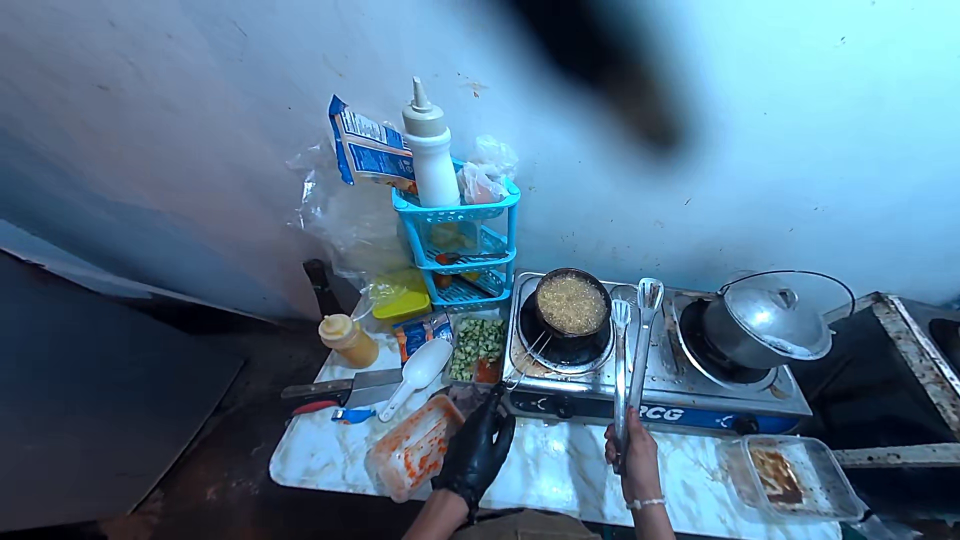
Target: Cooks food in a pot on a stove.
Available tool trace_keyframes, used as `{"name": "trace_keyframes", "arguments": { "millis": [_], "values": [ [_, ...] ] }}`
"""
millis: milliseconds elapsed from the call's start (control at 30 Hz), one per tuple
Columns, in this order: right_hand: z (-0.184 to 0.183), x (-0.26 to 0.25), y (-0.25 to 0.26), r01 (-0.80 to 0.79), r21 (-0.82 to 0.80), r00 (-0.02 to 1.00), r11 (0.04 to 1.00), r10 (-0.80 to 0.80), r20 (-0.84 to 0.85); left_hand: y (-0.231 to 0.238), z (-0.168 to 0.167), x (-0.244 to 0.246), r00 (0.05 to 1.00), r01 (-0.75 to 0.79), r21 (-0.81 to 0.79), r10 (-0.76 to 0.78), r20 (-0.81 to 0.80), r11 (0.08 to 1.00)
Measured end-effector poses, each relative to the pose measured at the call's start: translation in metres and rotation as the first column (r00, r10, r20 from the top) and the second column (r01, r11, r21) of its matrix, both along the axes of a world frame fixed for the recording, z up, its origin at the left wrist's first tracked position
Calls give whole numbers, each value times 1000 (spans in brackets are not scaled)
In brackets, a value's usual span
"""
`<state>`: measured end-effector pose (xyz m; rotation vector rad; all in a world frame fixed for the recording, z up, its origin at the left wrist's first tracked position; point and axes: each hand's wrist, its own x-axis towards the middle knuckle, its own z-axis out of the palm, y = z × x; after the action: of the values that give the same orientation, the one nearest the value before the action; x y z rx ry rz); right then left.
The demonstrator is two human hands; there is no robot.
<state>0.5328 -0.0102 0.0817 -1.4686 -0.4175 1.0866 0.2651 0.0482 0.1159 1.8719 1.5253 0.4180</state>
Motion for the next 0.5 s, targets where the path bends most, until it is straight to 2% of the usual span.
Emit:
{"name": "trace_keyframes", "arguments": {
  "millis": [233,333,433,500],
  "values": [
    [2,-2,0,3,-53,996,999,2,86,-2,-6,-1,999,-8,26,7,40,1000],
    [3,-5,1,60,-131,965,990,-24,262,-5,-5,-1,999,-16,14,15,48,1000],
    [4,3,1,109,-176,832,978,7,555,-12,-4,-5,998,-21,14,20,65,1000],
    [14,14,2,93,-151,683,984,47,729,-18,-3,-11,996,-18,20,16,88,1000]
  ]
}}
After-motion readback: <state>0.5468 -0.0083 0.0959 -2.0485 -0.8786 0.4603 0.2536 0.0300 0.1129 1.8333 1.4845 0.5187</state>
